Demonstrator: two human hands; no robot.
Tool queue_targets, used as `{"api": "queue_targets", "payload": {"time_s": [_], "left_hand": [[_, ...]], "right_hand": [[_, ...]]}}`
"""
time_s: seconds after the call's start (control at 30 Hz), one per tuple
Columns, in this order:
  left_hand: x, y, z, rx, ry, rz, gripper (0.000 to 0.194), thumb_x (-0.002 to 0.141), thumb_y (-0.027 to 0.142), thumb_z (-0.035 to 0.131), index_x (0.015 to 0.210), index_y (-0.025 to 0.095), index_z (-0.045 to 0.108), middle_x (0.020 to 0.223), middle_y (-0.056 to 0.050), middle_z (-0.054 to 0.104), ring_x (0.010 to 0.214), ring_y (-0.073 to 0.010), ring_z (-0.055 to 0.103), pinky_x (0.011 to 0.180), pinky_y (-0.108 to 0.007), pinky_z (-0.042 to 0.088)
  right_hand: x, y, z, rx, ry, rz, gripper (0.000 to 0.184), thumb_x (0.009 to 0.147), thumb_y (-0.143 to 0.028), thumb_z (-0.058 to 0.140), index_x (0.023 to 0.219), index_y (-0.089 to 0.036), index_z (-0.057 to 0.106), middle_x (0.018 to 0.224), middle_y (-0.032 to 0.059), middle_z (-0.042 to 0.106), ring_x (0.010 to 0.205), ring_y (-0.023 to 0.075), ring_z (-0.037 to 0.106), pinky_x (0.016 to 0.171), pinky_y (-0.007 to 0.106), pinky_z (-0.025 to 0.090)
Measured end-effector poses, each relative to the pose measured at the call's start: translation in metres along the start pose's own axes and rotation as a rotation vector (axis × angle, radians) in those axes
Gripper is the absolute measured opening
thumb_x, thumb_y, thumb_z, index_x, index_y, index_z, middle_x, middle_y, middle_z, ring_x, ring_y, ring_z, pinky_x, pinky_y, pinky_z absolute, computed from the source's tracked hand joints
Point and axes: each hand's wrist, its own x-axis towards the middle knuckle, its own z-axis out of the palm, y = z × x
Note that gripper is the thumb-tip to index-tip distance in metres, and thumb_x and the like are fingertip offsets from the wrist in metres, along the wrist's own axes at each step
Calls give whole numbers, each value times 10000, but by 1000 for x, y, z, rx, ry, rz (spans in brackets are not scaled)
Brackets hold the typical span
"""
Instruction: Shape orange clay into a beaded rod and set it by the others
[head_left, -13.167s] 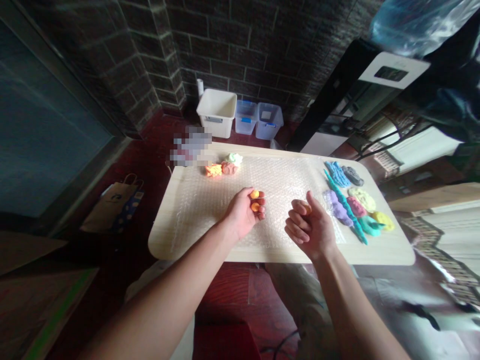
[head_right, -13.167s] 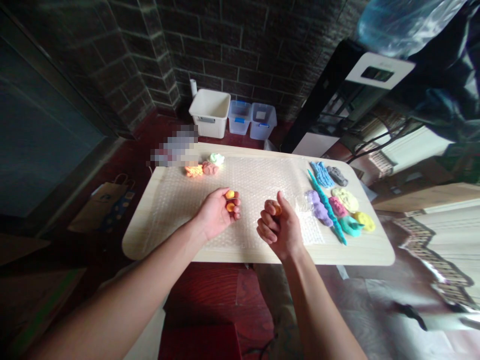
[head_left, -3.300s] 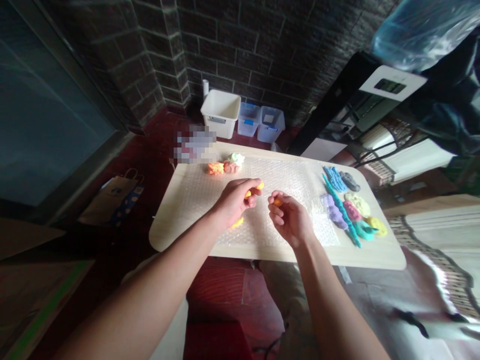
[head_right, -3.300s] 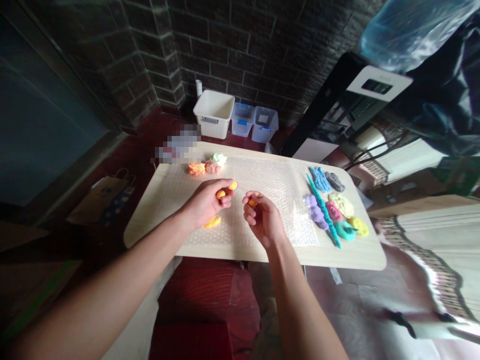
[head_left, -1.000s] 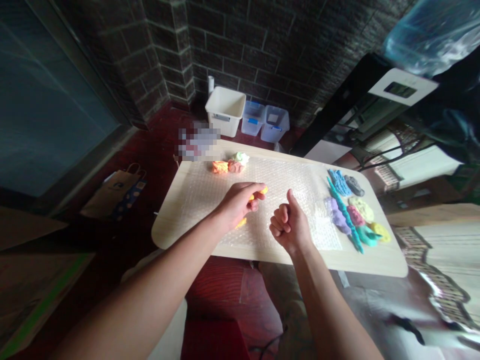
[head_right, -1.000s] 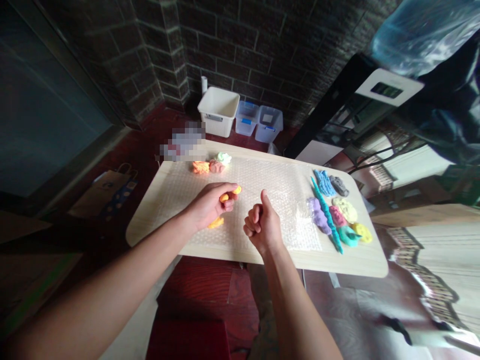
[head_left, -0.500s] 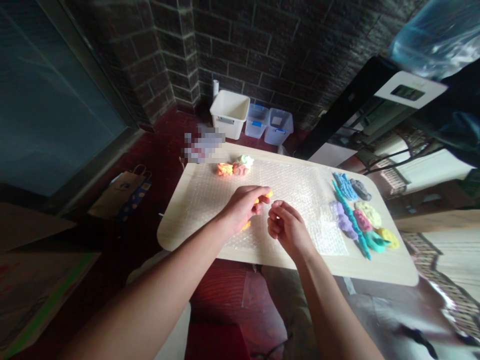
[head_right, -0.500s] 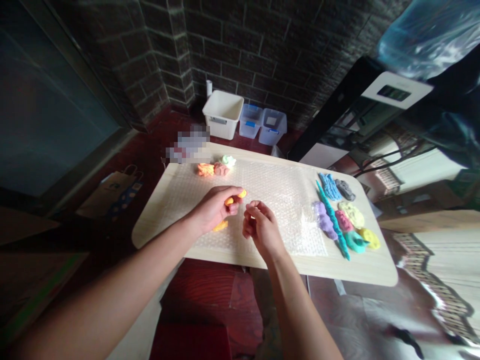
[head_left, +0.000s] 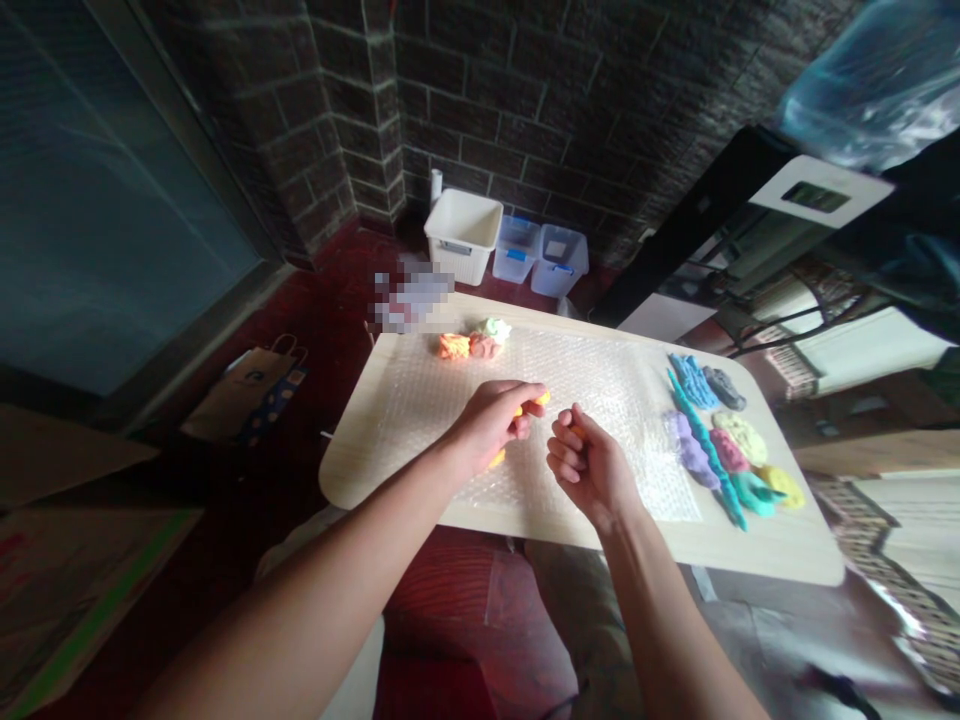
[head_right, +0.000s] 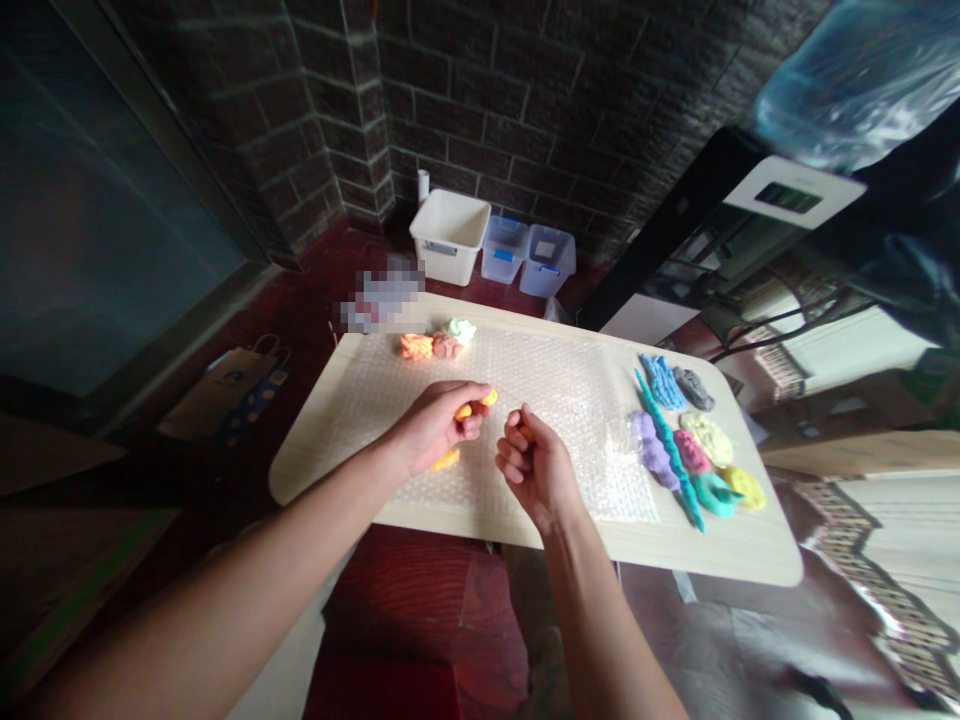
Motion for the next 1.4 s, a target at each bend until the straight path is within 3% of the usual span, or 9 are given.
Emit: {"api": "queue_targets", "payload": {"time_s": [0.13, 0.23, 0.43, 0.57, 0.77, 0.97, 1.07, 1.2, 1.4], "left_hand": [[1, -1, -1, 4, 9, -6, 176, 807, 275, 752, 782, 119, 674, 746, -46, 629, 537, -54, 422, 511, -209, 298], [0, -1, 0, 4, 12, -12, 169, 800, 261, 751, 771, 113, 674, 739, -46, 621, 539, -52, 421, 507, -204, 290], [-1, -1, 1, 5, 4, -24, 160, 791, 253, 756, 753, 121, 674, 715, -40, 607, 536, -54, 411, 501, -207, 268], [-2, -2, 1, 12, -44, -56, 145, 787, 250, 759, 784, 122, 690, 740, -59, 647, 529, -55, 412, 508, -214, 275], [-1, -5, 0, 3, -119, -93, 161, 823, 272, 749, 818, 116, 710, 780, -81, 682, 542, -66, 456, 516, -218, 295], [5, -9, 5, -241, 38, -218, 257, 912, 368, 719, 803, 143, 659, 759, -46, 671, 548, -83, 528, 497, -207, 348], [5, -11, 10, -364, 87, -294, 307, 993, 382, 622, 787, 154, 626, 704, -22, 639, 509, -85, 525, 486, -208, 366], [0, -14, 15, -370, 115, -316, 328, 1037, 378, 552, 799, 162, 620, 696, -20, 641, 533, -116, 583, 529, -241, 455], [-4, -14, 18, -309, 90, -368, 393, 1064, 415, 468, 800, 164, 618, 713, -45, 660, 568, -145, 638, 549, -261, 495]], "right_hand": [[-1, -3, -4, 36, 4, 27, 619, 902, -480, 727, 538, -231, 293, 494, -104, 175, 421, 71, 77, 307, 203, 146], [1, -3, -6, 37, 68, 23, 653, 916, -444, 706, 540, -234, 216, 476, -103, 149, 421, 73, 54, 311, 213, 121], [3, -2, -7, -9, 36, -16, 553, 913, -449, 698, 553, -225, 343, 488, -96, 208, 414, 75, 108, 335, 213, 146], [5, 0, -7, -54, 46, -71, 378, 857, -471, 708, 653, -214, 519, 538, -75, 343, 431, 75, 252, 386, 208, 233], [2, 8, -4, -306, 133, -363, 127, 836, -333, 673, 804, -210, 674, 689, -31, 503, 536, 95, 410, 461, 225, 322], [-3, 14, -2, -599, 183, -686, 229, 917, -342, 705, 1129, -274, 651, 799, -24, 582, 679, 140, 523, 577, 249, 429], [-5, 15, -3, -765, 178, -849, 327, 841, -303, 838, 1091, -274, 629, 949, 26, 672, 872, 195, 632, 757, 316, 510], [-10, 13, -3, -976, 172, -939, 199, 884, -283, 802, 1053, -270, 697, 1065, 71, 719, 1017, 255, 667, 910, 417, 518], [-15, 10, 3, -1143, 62, -974, 328, 855, -304, 827, 1170, -305, 735, 1192, 87, 698, 1140, 305, 639, 1004, 501, 518]]}}
